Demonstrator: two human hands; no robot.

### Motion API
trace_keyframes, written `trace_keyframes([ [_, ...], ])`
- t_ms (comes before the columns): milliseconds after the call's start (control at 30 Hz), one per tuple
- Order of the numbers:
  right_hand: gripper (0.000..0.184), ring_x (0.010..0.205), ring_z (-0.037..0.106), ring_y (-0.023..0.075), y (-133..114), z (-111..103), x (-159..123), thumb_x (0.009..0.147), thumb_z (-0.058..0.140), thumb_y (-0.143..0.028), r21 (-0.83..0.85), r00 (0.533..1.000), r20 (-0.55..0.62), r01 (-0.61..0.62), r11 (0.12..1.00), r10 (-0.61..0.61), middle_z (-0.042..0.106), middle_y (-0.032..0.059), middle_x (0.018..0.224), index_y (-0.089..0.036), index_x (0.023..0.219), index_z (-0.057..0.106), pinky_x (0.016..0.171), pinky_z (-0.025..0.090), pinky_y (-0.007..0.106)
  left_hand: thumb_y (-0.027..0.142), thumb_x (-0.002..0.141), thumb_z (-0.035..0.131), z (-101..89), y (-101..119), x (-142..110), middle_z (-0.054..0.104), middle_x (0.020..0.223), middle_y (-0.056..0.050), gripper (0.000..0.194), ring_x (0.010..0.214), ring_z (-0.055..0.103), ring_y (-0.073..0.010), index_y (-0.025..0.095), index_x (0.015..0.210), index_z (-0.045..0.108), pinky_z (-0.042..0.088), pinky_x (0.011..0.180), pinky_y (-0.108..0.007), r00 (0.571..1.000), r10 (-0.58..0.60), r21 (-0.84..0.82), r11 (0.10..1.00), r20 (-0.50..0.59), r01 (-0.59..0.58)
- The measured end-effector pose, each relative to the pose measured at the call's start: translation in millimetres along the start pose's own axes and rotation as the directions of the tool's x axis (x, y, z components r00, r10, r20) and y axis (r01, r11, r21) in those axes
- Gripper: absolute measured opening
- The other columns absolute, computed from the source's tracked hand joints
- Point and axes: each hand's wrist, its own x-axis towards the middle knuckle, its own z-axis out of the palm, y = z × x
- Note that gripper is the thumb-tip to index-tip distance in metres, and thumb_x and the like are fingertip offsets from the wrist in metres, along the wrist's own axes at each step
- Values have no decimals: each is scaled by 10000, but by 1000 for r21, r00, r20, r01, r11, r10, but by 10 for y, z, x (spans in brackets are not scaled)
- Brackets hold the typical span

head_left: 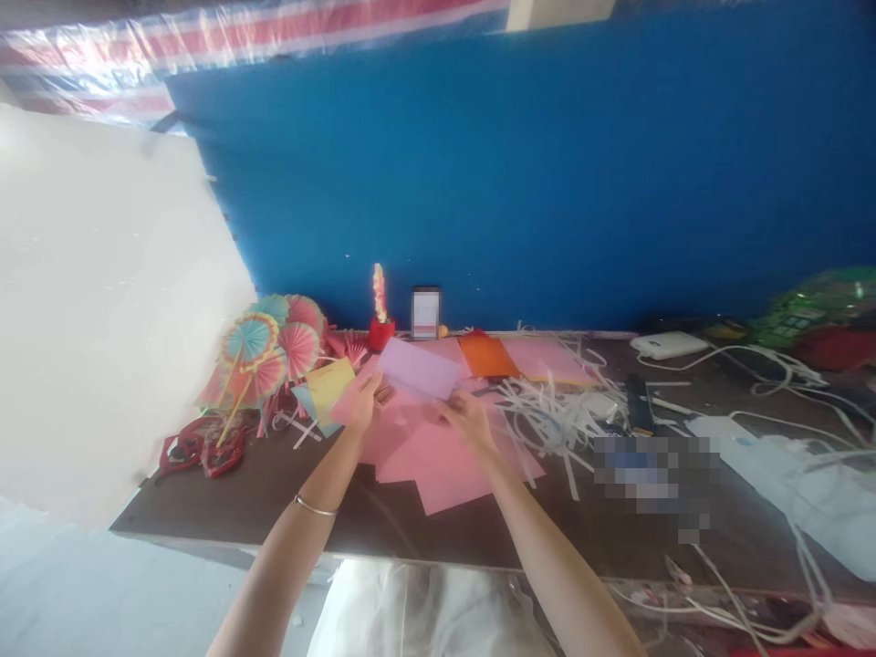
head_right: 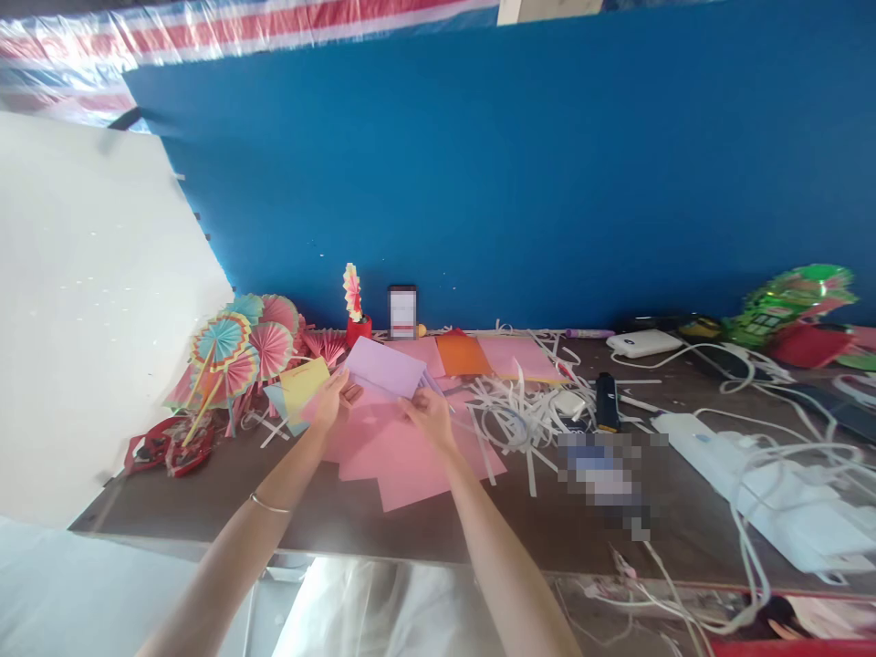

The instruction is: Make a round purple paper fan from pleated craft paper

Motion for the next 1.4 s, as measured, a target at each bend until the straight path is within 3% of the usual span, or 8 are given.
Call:
trace_keyframes([
  [133, 331, 562, 610, 182, 51, -53, 31, 618, 726, -454, 7, 999, -51, 3, 1000, -3, 661, 43, 644, -172, 733, 597, 500, 487, 276, 282, 561, 784, -19, 60, -1, 624, 657, 9, 264, 615, 603, -89, 133, 689, 607, 500, 730, -261, 999, -12, -60, 998, 52, 15],
  [433, 402, 552, 593, 168, 91, -110, 63, 626, 706, -480, 1, 998, -64, 21, 1000, -21, 661, 58, 661, -143, 825, 614, 484, 466, 262, 248, 537, 797, -73, 226, -20, 672, 752, -45, 300, 727, 638, -155, 120, 773, 662, 506, 797, -343, 990, -34, 91, 996, 134, 22],
  [567, 433, 526, 595, 173, 93, -146, 87, 627, 702, -469, -38, 998, -64, 17, 999, -19, 655, 48, 619, -140, 891, 603, 458, 450, 256, 284, 530, 799, -148, 231, 31, 682, 757, -66, 396, 699, 656, -179, 122, 860, 654, 516, 762, -348, 987, -25, 297, 955, 156, -23],
  [700, 336, 509, 592, 170, 139, -182, 125, 646, 676, -472, -122, 996, -74, 34, 992, -43, 640, 46, 575, -149, 717, 615, 472, 454, 263, 305, 499, 805, -188, 269, 37, 663, 641, -59, 319, 669, 658, -204, 117, 705, 651, 524, 705, -326, 985, -10, 496, 864, 175, -80],
  [1033, 196, 727, 641, 236, 99, -226, 105, 646, 671, -333, -114, 987, 6, 158, 981, -158, 681, 87, 832, -182, 770, 653, 575, 511, 328, 259, 567, 743, -248, 317, 25, 700, 840, -117, 226, 858, 643, -267, 131, 750, 704, 485, 798, -380, 946, 66, 568, 785, 319, -246],
  [1133, 115, 794, 638, 234, 110, -217, 105, 640, 633, -268, -113, 980, 24, 200, 973, -199, 662, 80, 953, -196, 729, 650, 631, 525, 345, 256, 602, 699, -286, 314, 47, 686, 955, -116, 215, 965, 606, -263, 143, 785, 715, 458, 839, -353, 927, 87, 486, 831, 366, -270],
  [1267, 94, 857, 623, 222, 124, -207, 110, 649, 582, -190, -178, 958, 32, 285, 942, -284, 660, 62, 943, -208, 709, 653, 735, 518, 365, 346, 661, 634, -279, 275, 59, 697, 824, -108, 242, 886, 620, -243, 125, 724, 709, 466, 772, -328, 941, 64, 343, 921, 333, -184],
  [1400, 131, 885, 612, 213, 92, -200, 82, 635, 568, -145, -188, 945, 38, 326, 926, -325, 651, 58, 957, -210, 717, 647, 740, 519, 351, 357, 602, 713, -251, 240, 41, 675, 727, -65, 270, 743, 613, -191, 129, 746, 687, 457, 692, -289, 965, 48, 448, 879, 256, -162],
])
